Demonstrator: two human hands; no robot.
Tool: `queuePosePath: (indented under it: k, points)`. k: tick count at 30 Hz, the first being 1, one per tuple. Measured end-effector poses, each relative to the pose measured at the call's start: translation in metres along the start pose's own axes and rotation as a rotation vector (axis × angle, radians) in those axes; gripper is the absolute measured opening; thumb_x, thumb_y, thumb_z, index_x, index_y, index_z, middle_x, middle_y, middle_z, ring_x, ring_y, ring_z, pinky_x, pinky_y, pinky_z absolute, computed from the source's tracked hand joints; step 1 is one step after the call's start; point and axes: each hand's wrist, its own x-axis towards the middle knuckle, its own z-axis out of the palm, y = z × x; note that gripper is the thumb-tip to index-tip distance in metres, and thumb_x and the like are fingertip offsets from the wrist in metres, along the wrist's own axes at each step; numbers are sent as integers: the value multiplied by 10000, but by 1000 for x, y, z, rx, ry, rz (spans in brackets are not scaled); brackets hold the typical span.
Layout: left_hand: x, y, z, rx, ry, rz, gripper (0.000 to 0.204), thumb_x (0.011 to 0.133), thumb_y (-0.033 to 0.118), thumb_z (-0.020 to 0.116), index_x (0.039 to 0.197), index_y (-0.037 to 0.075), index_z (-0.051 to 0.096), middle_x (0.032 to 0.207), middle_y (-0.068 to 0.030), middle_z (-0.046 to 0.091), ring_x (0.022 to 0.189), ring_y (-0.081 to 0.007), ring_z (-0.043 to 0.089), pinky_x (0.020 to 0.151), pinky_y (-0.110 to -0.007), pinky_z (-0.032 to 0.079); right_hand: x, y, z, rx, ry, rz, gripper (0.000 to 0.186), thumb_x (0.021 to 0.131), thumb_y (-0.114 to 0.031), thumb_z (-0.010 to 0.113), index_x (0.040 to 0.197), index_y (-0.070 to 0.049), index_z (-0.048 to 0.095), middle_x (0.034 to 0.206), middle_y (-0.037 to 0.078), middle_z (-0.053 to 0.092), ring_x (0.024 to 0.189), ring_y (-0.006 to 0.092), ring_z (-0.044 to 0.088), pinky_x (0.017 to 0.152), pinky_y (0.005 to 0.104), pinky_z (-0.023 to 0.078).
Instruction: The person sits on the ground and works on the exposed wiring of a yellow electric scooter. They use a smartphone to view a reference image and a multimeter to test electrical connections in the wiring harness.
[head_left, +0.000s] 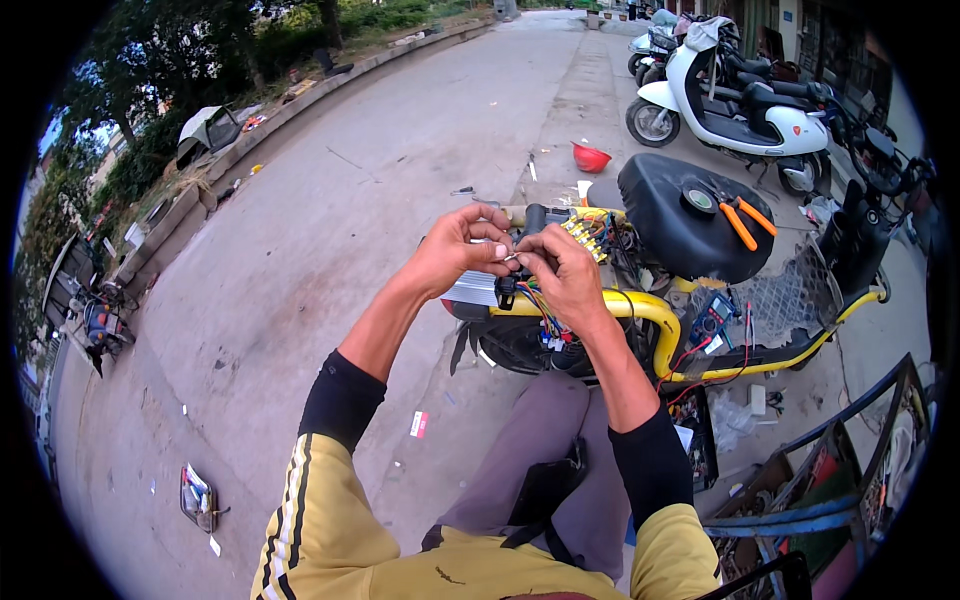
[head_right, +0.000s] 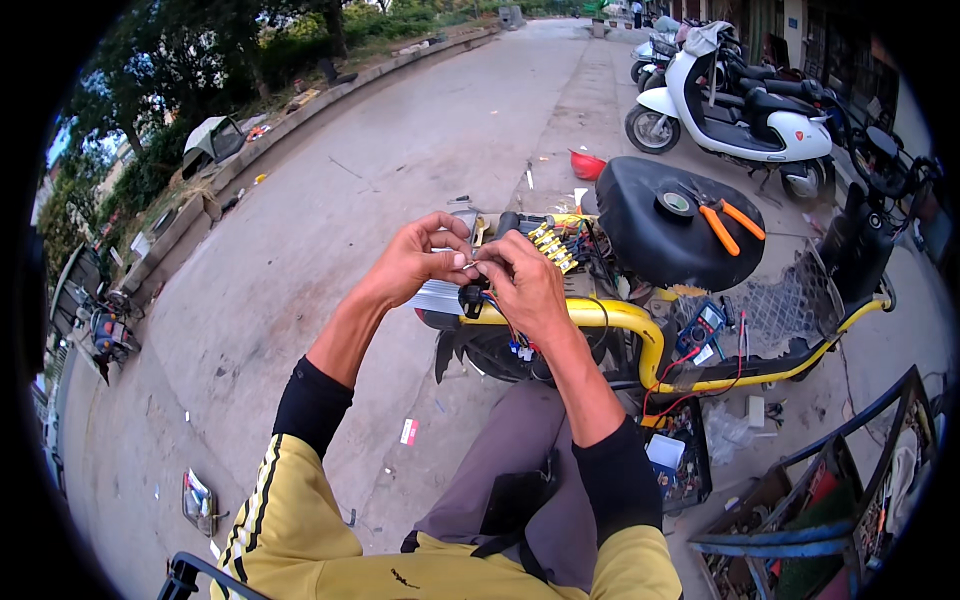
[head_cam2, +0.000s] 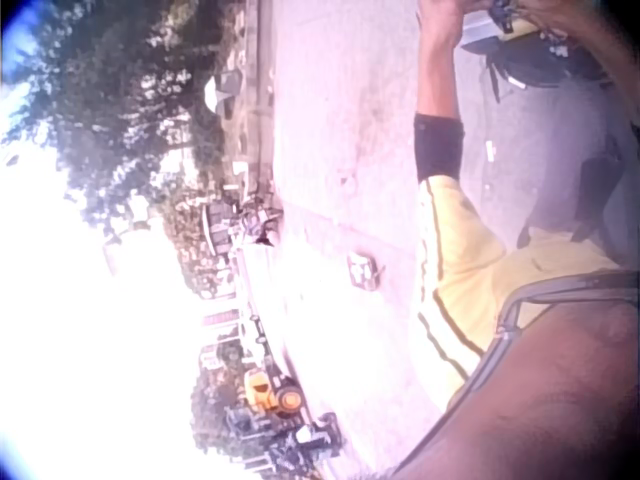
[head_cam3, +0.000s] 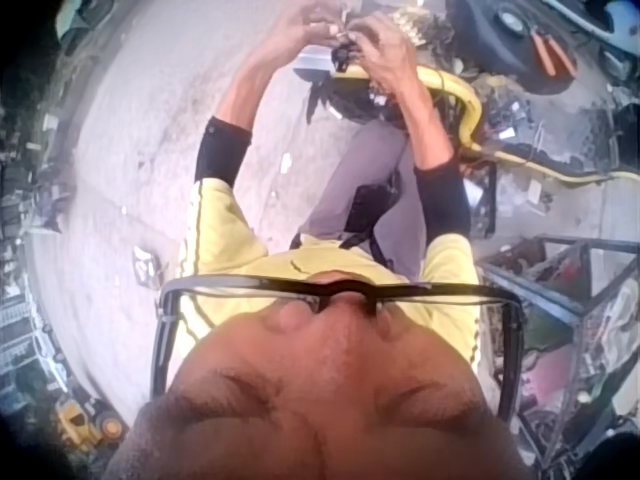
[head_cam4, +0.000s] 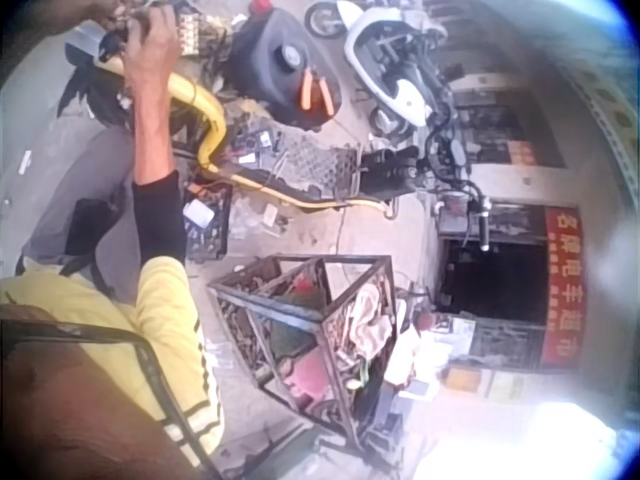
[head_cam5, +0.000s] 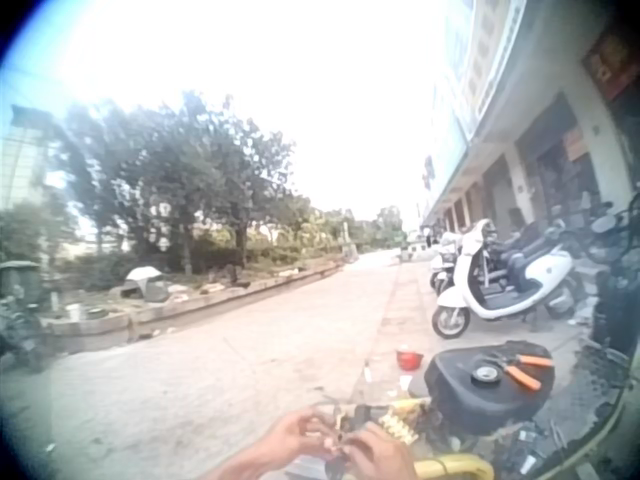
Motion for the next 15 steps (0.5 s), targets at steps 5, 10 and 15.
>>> queuePosePath:
  k: [5, 10, 15]
  points:
    - [4, 1, -4, 8, -21, 0, 287, 931, -26, 699, 1191, 18, 586, 1003, -85, 707, 919, -198, 746, 825, -332, 642, 4, 8, 5, 88, 9, 4, 95, 906, -41, 710, 1000, -30, 725, 892, 72, 639, 752, 230, 658, 679, 344, 501]
    - [5, 6, -7, 231, -76, 160, 259, 935, -60, 657, 1183, -7, 605, 995, -63, 701, 888, -153, 713, 759, -297, 604, 8, 6, 1, -4, -20, -17, 101, 905, -54, 715, 1003, -35, 734, 880, 69, 633, 751, 230, 651, 679, 347, 492]
    - [5, 9, -8, 331, -66, 188, 238, 936, -66, 645, 1165, -12, 611, 975, -56, 701, 875, -143, 706, 746, -295, 588, 10, 10, 3, 69, -39, 29, 97, 907, -60, 720, 1000, -33, 732, 872, 68, 628, 731, 218, 628, 679, 348, 485]
